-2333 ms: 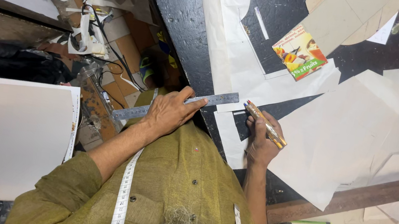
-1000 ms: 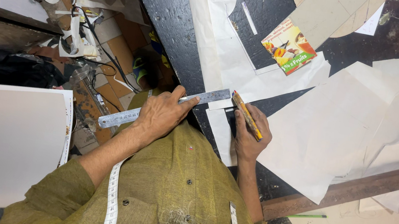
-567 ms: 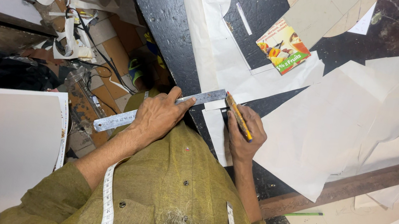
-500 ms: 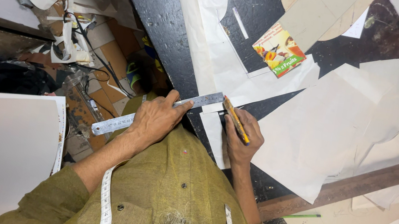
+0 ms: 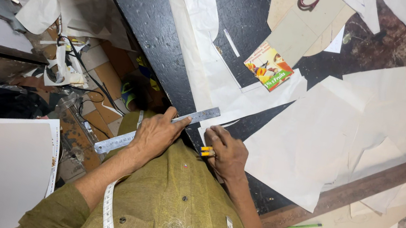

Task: The person uses a cardboard template to mark and cut shapes from white paper on a work table. They align the template, trace with a pencil, cut along the lines with scissors, and repeat the process for additional pieces.

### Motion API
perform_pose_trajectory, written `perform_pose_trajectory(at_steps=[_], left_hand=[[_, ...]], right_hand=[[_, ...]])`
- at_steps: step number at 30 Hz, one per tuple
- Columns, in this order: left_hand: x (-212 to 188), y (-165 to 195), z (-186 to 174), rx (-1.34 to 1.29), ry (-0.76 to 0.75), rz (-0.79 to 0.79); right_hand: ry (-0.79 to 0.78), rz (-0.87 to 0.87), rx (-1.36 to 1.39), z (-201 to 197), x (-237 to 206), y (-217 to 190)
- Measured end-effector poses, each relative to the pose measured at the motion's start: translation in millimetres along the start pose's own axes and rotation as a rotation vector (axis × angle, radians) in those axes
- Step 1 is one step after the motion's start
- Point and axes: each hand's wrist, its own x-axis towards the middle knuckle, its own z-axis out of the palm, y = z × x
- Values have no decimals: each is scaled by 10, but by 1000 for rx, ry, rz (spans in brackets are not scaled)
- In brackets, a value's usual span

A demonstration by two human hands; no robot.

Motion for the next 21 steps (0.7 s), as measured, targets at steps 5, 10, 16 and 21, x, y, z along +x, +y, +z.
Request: perform_pose_trajectory(at_steps=[5, 10, 16, 21], left_hand=[[-8, -167, -8, -47, 79, 86], [305, -758, -296, -33, 65, 120], [865, -1544, -743, 65, 248, 219], [1248, -1937, -1060, 98, 245, 202]], right_hand=[[32, -2, -116, 41, 127, -202], [39, 33, -86, 40, 317, -279], [71, 108, -68, 138, 519, -350], [84, 177, -73, 208, 677, -409]])
